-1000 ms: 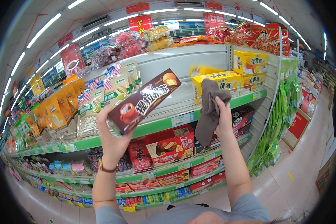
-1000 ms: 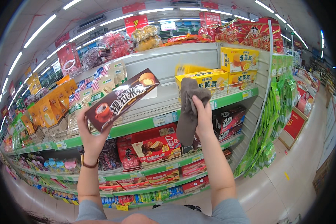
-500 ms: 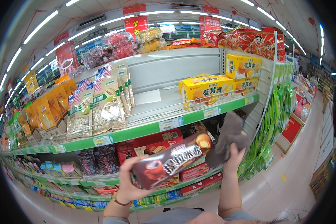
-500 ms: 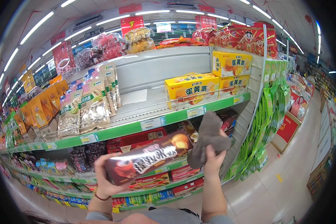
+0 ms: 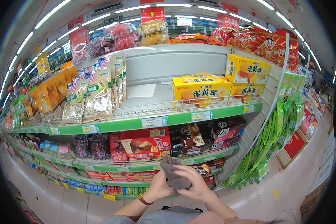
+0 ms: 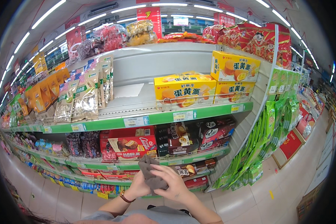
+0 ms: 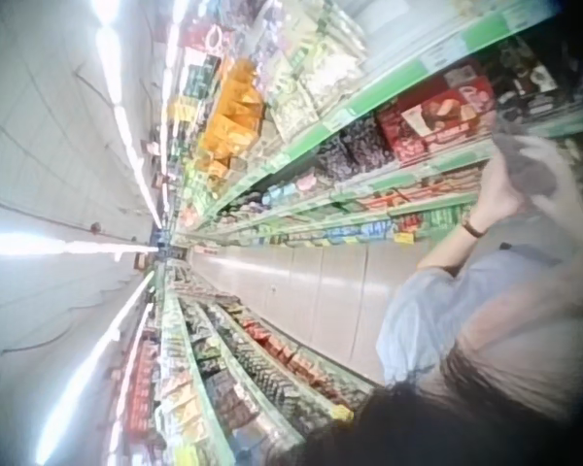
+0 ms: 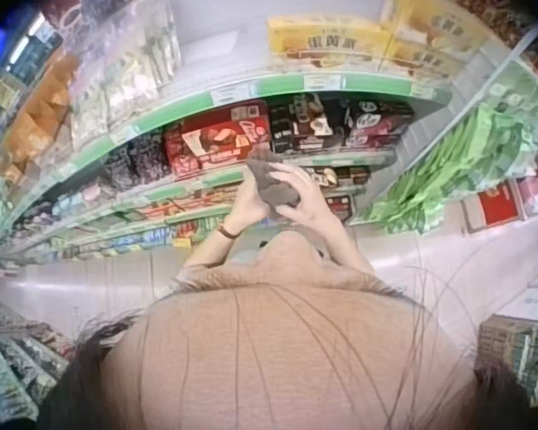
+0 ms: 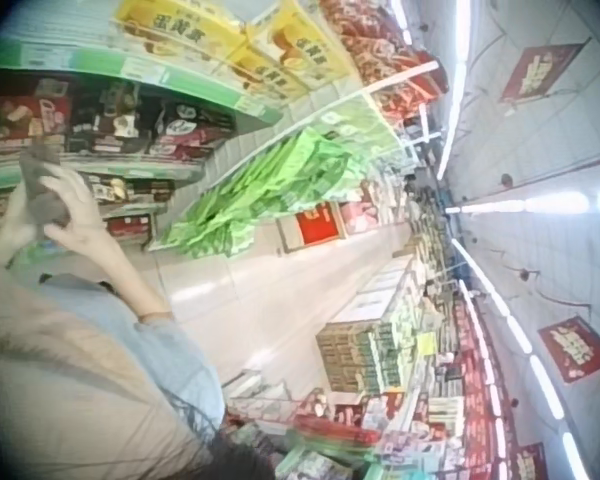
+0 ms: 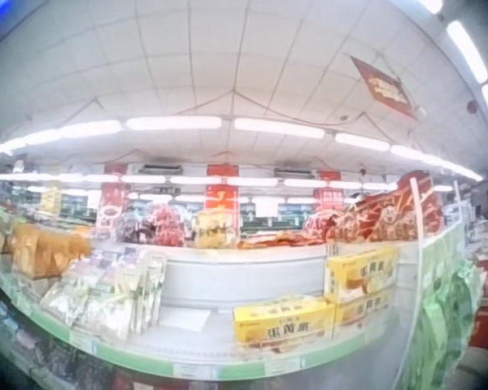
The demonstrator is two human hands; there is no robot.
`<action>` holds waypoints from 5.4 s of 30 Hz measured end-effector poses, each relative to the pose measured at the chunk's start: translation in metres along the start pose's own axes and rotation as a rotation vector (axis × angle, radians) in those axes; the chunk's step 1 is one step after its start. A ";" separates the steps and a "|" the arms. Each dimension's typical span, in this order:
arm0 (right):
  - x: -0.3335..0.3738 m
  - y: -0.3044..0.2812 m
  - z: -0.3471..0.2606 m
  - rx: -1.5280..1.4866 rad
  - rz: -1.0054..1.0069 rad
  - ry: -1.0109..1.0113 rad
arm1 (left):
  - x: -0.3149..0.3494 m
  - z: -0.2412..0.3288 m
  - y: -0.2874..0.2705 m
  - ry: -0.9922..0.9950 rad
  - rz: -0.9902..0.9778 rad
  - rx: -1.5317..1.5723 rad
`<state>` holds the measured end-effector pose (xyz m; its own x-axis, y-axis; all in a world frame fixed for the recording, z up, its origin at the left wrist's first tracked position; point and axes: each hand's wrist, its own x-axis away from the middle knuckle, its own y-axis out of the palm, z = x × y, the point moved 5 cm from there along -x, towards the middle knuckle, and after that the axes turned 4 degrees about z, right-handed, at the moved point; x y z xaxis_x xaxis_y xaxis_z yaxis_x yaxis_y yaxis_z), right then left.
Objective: The person wipes the front of snack packages and boxes on a supermarket shelf with a cloth. They handle green snack bags, brown boxes, yellow boxes, and pistachio bags, wiping each item individually and placing them back on the shelf.
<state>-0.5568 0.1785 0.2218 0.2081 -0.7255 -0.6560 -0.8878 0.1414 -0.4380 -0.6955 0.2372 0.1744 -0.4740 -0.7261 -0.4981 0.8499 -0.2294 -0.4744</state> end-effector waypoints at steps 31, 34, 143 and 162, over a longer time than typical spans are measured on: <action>0.089 -0.064 0.105 0.253 0.375 0.200 | 0.063 -0.001 0.037 -0.454 0.808 0.893; 0.084 -0.056 0.088 0.370 0.348 0.101 | 0.060 -0.002 0.045 -0.487 0.824 0.949; 0.131 -0.022 0.175 -1.598 0.683 0.829 | -0.219 -0.012 -0.282 -0.304 -0.115 0.344; 0.137 -0.038 0.148 -1.734 0.660 0.838 | -0.140 0.011 -0.057 0.047 0.113 0.247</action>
<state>-0.4337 0.1738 0.0576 0.0034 -0.9850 0.1727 -0.2191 0.1678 0.9612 -0.6750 0.3444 0.2790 -0.3785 -0.7267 -0.5732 0.9255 -0.3044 -0.2253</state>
